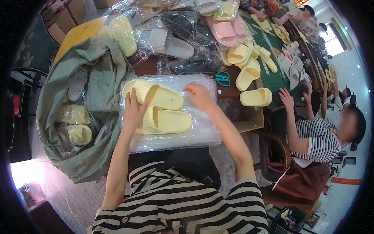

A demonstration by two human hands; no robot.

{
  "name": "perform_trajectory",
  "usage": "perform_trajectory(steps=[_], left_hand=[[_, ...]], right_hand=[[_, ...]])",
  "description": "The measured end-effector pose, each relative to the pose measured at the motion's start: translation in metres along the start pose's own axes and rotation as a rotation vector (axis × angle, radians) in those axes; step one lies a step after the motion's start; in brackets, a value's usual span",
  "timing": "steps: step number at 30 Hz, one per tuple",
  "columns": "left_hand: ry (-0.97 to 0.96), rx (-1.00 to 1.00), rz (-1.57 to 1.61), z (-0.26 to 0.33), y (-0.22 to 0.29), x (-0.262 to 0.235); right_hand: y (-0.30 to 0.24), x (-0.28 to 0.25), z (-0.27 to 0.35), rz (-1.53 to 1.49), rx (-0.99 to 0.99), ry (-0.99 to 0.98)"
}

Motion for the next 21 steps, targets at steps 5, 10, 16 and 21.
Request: perform_trajectory(steps=[5, 10, 16, 21], left_hand=[[0.0, 0.004, -0.009, 0.0, 0.0, 0.003], [0.007, -0.013, 0.018, 0.001, 0.002, 0.002], [0.019, -0.016, 0.017, 0.001, 0.001, 0.003], [0.008, -0.031, 0.041, 0.0, 0.001, 0.004]], right_hand=[[-0.027, 0.046, 0.022, 0.169, -0.072, 0.064], [-0.028, 0.053, 0.019, 0.257, -0.137, 0.055], [-0.021, 0.052, 0.005, 0.353, -0.294, -0.098], [-0.016, 0.049, 0.001, 0.395, -0.468, -0.152]])
Point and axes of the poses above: each hand's wrist, its own z-axis away from the middle knuckle, its own x-axis out of the palm, y = z × x, the point moved 1 cm from there along -z, towards the middle knuckle, and after that the axes turned 12 degrees about y, right-handed, at the moved point
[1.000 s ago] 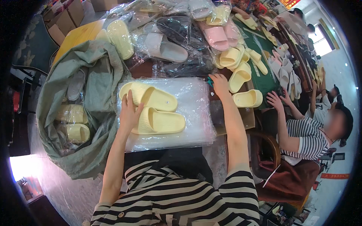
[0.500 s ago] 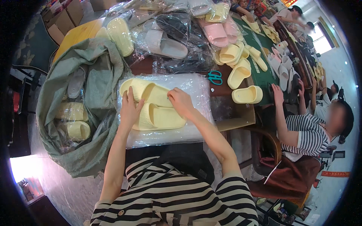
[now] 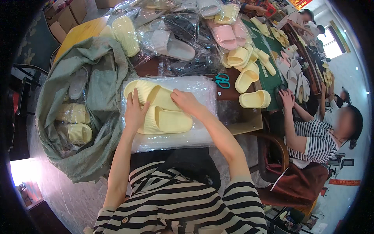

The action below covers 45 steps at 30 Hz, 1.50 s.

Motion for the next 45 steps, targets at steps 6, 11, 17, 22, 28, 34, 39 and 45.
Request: perform_trajectory(steps=[6, 11, 17, 22, 28, 34, 39, 45], left_hand=[[-0.024, -0.023, -0.009, 0.001, 0.001, 0.001], [0.012, 0.046, -0.03, 0.0, -0.005, -0.001], [0.07, 0.118, 0.048, -0.001, -0.012, 0.001], [0.106, 0.08, 0.186, -0.007, -0.017, 0.0], [0.229, 0.056, 0.183, -0.006, -0.028, -0.015], [0.245, -0.055, -0.128, 0.001, -0.039, -0.016], [0.207, -0.114, -0.134, 0.001, -0.051, -0.012], [0.508, -0.104, 0.244, -0.013, -0.033, -0.059]], right_hand=[[0.006, -0.004, 0.02, -0.295, 0.256, 0.029], [0.071, -0.002, 0.074, -0.348, 0.776, 0.531], [0.153, -0.028, 0.145, -0.151, 1.144, 0.591], [0.17, -0.032, 0.141, 0.026, 1.046, 0.38], [0.175, -0.032, 0.131, 0.247, 0.973, 0.264], [0.173, -0.031, 0.15, -0.116, 1.056, 0.482], [0.139, -0.042, 0.142, -0.245, 0.978, 0.603], [0.03, -0.088, 0.098, -0.234, 0.651, 0.606]])
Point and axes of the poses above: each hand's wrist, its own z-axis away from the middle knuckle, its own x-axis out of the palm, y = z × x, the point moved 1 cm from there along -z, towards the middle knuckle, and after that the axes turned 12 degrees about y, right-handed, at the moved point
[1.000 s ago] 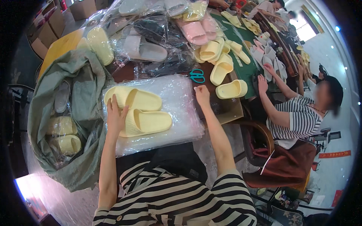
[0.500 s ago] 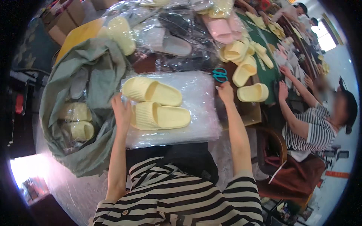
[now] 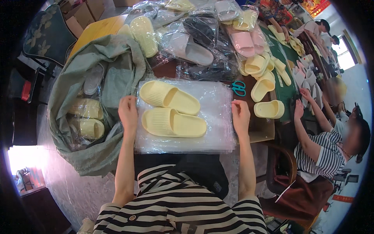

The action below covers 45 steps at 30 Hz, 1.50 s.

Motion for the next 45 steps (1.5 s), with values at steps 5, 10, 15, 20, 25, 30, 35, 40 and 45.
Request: perform_trajectory(steps=[5, 10, 15, 20, 25, 30, 35, 40, 45], left_hand=[[-0.339, 0.542, -0.063, 0.004, 0.109, -0.009], [-0.527, 0.773, 0.031, 0.058, 0.167, 0.011], [-0.654, 0.801, 0.095, 0.079, 0.183, 0.011], [-0.958, 0.855, 0.205, 0.019, 0.261, -0.075], [-0.884, 0.895, 0.096, 0.016, 0.283, -0.096], [-0.925, 0.826, 0.057, 0.021, 0.278, -0.095], [-1.028, 0.82, -0.015, 0.026, 0.264, -0.1], [-1.108, 0.842, -0.009, 0.03, 0.27, -0.096], [-1.193, 0.847, -0.066, 0.024, 0.262, -0.107]], right_hand=[[-0.143, -0.006, 0.013, -0.208, -0.12, -0.191], [-0.158, -0.003, 0.03, -0.09, -0.184, -0.359], [-0.094, -0.04, 0.042, 0.014, -0.077, -0.285], [0.047, -0.101, 0.04, -0.006, 0.384, 0.073], [0.17, -0.135, 0.087, 0.249, 0.591, -0.021], [0.174, -0.124, 0.089, 0.562, 0.007, 0.092], [0.03, -0.077, 0.039, 0.345, 0.108, 0.11], [-0.037, -0.046, 0.002, 0.104, -0.071, 0.068], [-0.085, 0.0, -0.007, -0.018, -0.115, -0.115]])
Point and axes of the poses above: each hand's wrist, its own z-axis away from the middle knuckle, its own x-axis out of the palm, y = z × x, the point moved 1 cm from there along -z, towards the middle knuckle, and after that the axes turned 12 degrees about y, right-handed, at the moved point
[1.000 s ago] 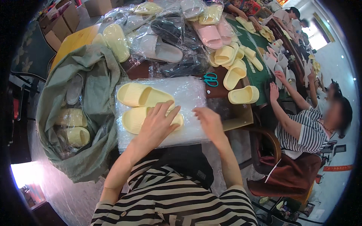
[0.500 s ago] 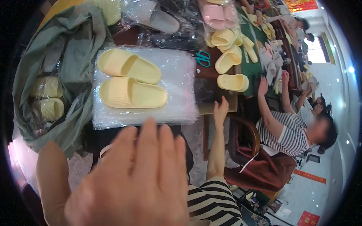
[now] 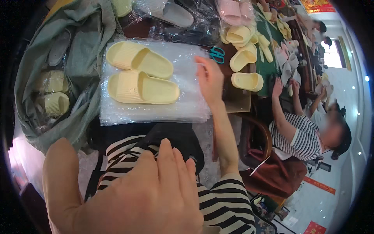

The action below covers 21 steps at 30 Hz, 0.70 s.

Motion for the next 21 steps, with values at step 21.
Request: perform_trajectory(steps=[21], left_hand=[[-0.35, -0.037, 0.023, 0.022, -0.024, -0.005]], right_hand=[[-0.036, 0.2, -0.006, -0.876, 1.079, -0.484]])
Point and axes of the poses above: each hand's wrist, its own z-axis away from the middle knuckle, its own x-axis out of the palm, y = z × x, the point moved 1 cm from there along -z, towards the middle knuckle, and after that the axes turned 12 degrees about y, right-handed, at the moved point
